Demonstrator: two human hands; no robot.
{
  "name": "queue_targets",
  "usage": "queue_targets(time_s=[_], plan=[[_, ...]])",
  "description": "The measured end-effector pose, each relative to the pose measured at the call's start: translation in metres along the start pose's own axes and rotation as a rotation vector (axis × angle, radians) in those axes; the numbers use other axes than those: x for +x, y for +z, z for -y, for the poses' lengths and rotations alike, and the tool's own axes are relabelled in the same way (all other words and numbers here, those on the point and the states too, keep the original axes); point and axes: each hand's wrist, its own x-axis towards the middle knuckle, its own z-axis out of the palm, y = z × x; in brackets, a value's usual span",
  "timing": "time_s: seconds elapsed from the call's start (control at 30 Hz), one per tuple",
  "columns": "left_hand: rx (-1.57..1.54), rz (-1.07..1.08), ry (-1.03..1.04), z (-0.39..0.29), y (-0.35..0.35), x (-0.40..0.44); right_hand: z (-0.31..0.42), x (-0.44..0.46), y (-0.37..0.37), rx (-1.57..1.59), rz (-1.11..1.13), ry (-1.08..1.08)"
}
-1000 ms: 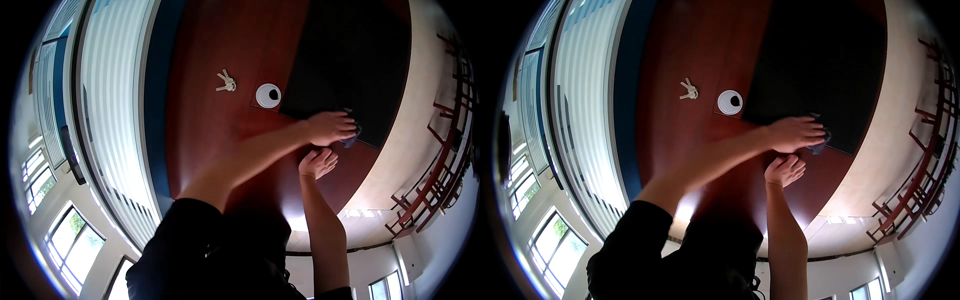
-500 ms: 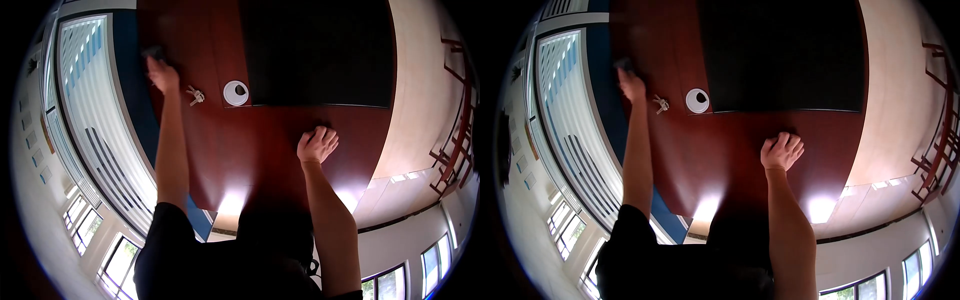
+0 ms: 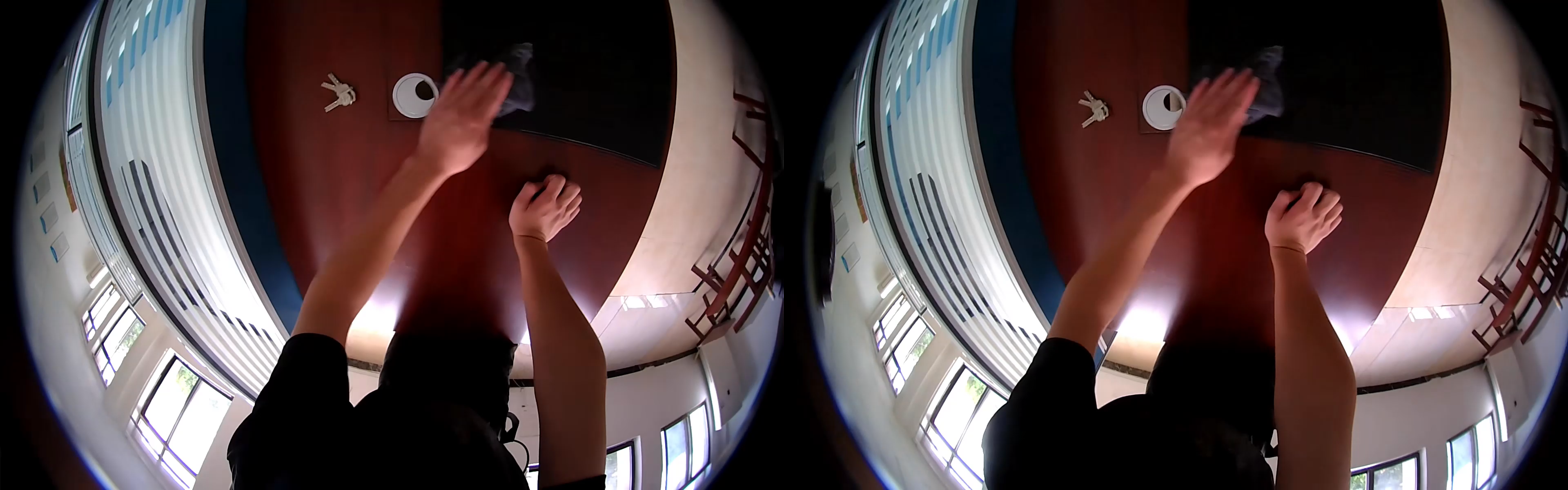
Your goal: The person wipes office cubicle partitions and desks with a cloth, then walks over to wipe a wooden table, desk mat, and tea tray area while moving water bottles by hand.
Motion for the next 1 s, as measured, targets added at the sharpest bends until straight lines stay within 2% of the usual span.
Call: queue_targets(time_s=[0.2,0.33,0.4,0.53,0.67,0.73,0.8,0.87,0.93,1.0], plan=[[0.036,-0.134,-0.189,0.077,-0.045,-0.044,0.000,-0.001,0.002,-0.014,0.028,0.005],[0.270,-0.205,-0.283,0.133,-0.067,-0.079,-0.004,-0.003,0.006,0.012,0.002,-0.004],[0.309,-0.246,-0.401,0.161,-0.078,-0.101,-0.005,-0.004,0.007,0.019,0.050,0.035],[0.307,-0.351,-0.608,0.177,-0.090,-0.122,-0.009,-0.004,0.014,0.007,0.028,0.010],[0.371,-0.468,-0.767,0.174,-0.054,-0.114,-0.009,-0.005,0.012,-0.006,0.031,0.014],[0.318,-0.441,-0.704,0.143,-0.036,-0.082,-0.008,-0.004,0.014,-0.017,0.034,0.015],[0.275,-0.410,-0.541,0.107,-0.010,-0.048,-0.008,-0.004,0.014,-0.008,0.068,0.041],[0.175,-0.296,-0.432,0.057,0.007,-0.016,-0.009,-0.005,0.015,-0.010,0.064,0.037],[0.021,-0.229,-0.190,0.024,0.025,0.003,-0.011,-0.005,0.017,-0.019,0.021,0.004],[-0.091,-0.233,-0.152,0.013,0.030,0.006,-0.010,-0.003,0.017,-0.030,-0.003,-0.010]])
